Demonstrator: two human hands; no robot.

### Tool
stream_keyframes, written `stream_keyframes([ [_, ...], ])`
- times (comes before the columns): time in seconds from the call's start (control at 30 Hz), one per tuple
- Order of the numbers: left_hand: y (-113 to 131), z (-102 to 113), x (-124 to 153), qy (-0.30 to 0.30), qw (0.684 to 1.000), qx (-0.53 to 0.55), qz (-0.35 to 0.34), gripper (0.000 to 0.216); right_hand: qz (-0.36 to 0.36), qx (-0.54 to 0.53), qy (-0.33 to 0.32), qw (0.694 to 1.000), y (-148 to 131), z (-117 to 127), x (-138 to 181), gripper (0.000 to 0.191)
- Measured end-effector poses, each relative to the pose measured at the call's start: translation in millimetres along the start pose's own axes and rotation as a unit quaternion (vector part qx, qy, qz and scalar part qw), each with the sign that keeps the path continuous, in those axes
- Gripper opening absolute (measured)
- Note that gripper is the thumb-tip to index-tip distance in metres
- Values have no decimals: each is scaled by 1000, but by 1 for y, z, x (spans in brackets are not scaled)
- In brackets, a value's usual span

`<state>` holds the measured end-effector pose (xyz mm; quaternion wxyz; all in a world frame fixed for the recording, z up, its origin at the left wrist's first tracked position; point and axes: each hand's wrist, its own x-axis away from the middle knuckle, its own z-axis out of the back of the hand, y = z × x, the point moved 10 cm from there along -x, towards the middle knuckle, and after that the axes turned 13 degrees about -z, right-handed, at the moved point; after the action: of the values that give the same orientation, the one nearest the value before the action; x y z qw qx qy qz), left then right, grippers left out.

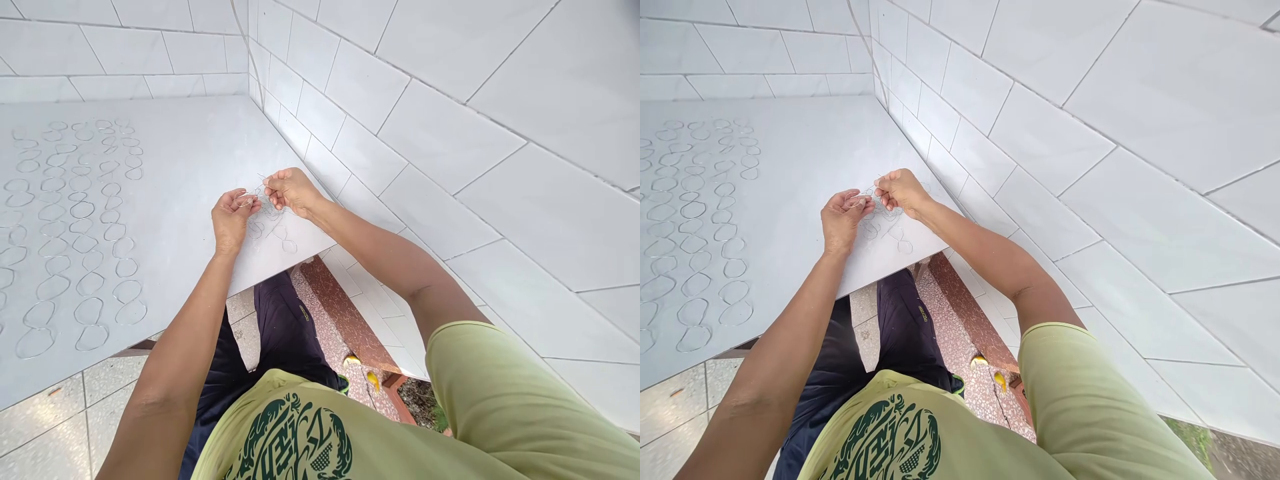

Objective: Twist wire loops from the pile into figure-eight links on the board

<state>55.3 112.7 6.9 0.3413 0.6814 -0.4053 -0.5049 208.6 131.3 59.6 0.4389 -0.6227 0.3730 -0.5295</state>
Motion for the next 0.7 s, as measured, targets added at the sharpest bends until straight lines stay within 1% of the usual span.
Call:
stream_keyframes([
  [0.17, 7, -1, -1, -14, 999, 37, -30, 28, -4, 42, -20, 999, -4, 0, -8, 27],
  [0.27, 11, -3, 1, -26, 997, 56, -41, 30, 10, 71, -45, 996, -9, -1, -11, 24],
  [0.47, 19, -7, 6, -49, 995, 68, -51, 33, 28, 81, -91, 992, -13, -4, -14, 24],
  [0.63, 20, -9, 6, -71, 994, 60, -49, 35, 24, 86, -150, 985, -18, -7, -13, 28],
  [0.7, 19, -7, 5, -70, 995, 38, -53, 36, 18, 92, -159, 983, -21, -5, -14, 29],
])
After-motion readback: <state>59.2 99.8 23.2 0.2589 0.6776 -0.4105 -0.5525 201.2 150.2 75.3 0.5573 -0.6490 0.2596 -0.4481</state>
